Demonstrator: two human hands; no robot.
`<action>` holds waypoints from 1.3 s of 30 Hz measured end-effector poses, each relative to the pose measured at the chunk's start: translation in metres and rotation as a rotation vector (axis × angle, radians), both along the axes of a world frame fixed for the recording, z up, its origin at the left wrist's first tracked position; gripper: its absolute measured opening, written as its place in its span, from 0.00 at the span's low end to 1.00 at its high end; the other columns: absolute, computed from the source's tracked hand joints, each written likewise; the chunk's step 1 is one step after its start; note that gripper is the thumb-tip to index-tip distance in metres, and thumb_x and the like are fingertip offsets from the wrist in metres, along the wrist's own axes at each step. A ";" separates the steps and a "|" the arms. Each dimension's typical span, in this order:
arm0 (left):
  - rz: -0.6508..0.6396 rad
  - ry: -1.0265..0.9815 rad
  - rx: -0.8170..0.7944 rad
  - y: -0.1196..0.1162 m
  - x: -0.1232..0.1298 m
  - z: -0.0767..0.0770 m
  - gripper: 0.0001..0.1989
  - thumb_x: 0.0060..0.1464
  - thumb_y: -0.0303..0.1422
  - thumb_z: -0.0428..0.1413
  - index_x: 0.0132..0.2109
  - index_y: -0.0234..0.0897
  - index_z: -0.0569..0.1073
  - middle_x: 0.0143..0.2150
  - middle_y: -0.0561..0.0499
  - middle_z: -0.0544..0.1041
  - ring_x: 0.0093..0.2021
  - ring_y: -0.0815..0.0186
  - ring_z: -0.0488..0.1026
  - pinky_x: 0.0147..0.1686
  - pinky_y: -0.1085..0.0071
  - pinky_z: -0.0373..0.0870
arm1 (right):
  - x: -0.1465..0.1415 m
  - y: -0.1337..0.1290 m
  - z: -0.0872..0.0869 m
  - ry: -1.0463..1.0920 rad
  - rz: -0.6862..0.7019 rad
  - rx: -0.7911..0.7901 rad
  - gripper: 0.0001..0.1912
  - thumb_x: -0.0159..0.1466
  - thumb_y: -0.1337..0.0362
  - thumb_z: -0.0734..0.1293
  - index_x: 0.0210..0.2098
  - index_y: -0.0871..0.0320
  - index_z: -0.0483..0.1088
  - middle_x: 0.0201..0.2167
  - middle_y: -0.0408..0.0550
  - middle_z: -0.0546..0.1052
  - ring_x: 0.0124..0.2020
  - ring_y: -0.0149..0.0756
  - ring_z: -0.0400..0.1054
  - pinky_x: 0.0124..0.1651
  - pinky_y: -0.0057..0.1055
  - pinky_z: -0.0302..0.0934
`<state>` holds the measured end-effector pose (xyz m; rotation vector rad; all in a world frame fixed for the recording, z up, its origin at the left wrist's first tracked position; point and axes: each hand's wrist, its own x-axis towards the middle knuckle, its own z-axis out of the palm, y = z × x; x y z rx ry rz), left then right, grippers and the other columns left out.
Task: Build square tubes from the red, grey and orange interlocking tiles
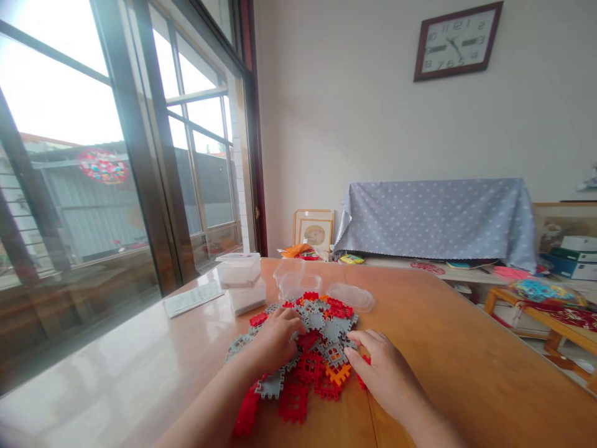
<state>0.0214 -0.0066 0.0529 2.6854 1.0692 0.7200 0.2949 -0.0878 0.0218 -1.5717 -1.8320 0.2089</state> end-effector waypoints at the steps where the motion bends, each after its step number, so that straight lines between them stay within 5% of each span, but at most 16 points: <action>1: -0.015 0.040 0.009 -0.002 0.003 -0.001 0.18 0.42 0.20 0.53 0.40 0.43 0.77 0.46 0.46 0.74 0.50 0.56 0.67 0.50 0.62 0.64 | -0.001 0.000 0.000 0.000 0.002 0.000 0.18 0.65 0.51 0.63 0.48 0.51 0.75 0.45 0.50 0.79 0.51 0.46 0.71 0.55 0.41 0.63; 11: 0.052 0.071 0.091 0.003 0.005 -0.012 0.05 0.50 0.27 0.57 0.34 0.41 0.77 0.54 0.46 0.72 0.58 0.51 0.62 0.58 0.55 0.60 | -0.003 0.000 0.001 0.060 0.000 -0.024 0.18 0.64 0.51 0.63 0.48 0.51 0.76 0.48 0.50 0.79 0.52 0.47 0.70 0.56 0.42 0.64; 17: 0.138 -0.184 0.067 0.009 0.003 -0.005 0.06 0.57 0.30 0.54 0.38 0.40 0.76 0.50 0.45 0.74 0.53 0.55 0.66 0.55 0.59 0.61 | -0.003 -0.001 0.004 0.075 0.002 -0.015 0.18 0.65 0.52 0.63 0.48 0.51 0.76 0.48 0.50 0.79 0.52 0.46 0.70 0.57 0.41 0.64; 22: 0.101 -0.653 -0.375 0.011 0.010 0.001 0.10 0.57 0.40 0.56 0.33 0.38 0.70 0.31 0.51 0.72 0.34 0.64 0.67 0.37 0.69 0.63 | -0.005 0.000 0.005 0.098 -0.008 0.005 0.17 0.64 0.53 0.64 0.47 0.51 0.76 0.47 0.51 0.79 0.52 0.46 0.71 0.56 0.42 0.65; 26: -0.038 -0.845 -0.772 0.001 0.017 0.004 0.16 0.54 0.45 0.59 0.33 0.37 0.68 0.27 0.54 0.71 0.27 0.70 0.65 0.30 0.73 0.58 | -0.009 -0.003 0.010 0.104 -0.017 0.037 0.19 0.63 0.56 0.65 0.52 0.50 0.74 0.48 0.50 0.78 0.52 0.45 0.71 0.56 0.42 0.66; 33: -0.078 -0.850 -0.996 -0.015 0.029 0.003 0.13 0.51 0.40 0.62 0.35 0.36 0.69 0.26 0.56 0.71 0.26 0.71 0.69 0.28 0.75 0.59 | -0.025 -0.014 0.022 0.105 0.027 0.092 0.32 0.60 0.60 0.68 0.64 0.48 0.64 0.62 0.49 0.68 0.63 0.44 0.63 0.65 0.43 0.60; 39: -0.092 -0.769 -1.079 -0.029 0.042 0.007 0.14 0.48 0.38 0.64 0.37 0.36 0.69 0.27 0.55 0.73 0.25 0.70 0.71 0.26 0.75 0.60 | -0.036 -0.021 0.027 0.040 0.120 0.079 0.33 0.57 0.63 0.70 0.63 0.49 0.66 0.61 0.49 0.69 0.62 0.45 0.63 0.67 0.41 0.57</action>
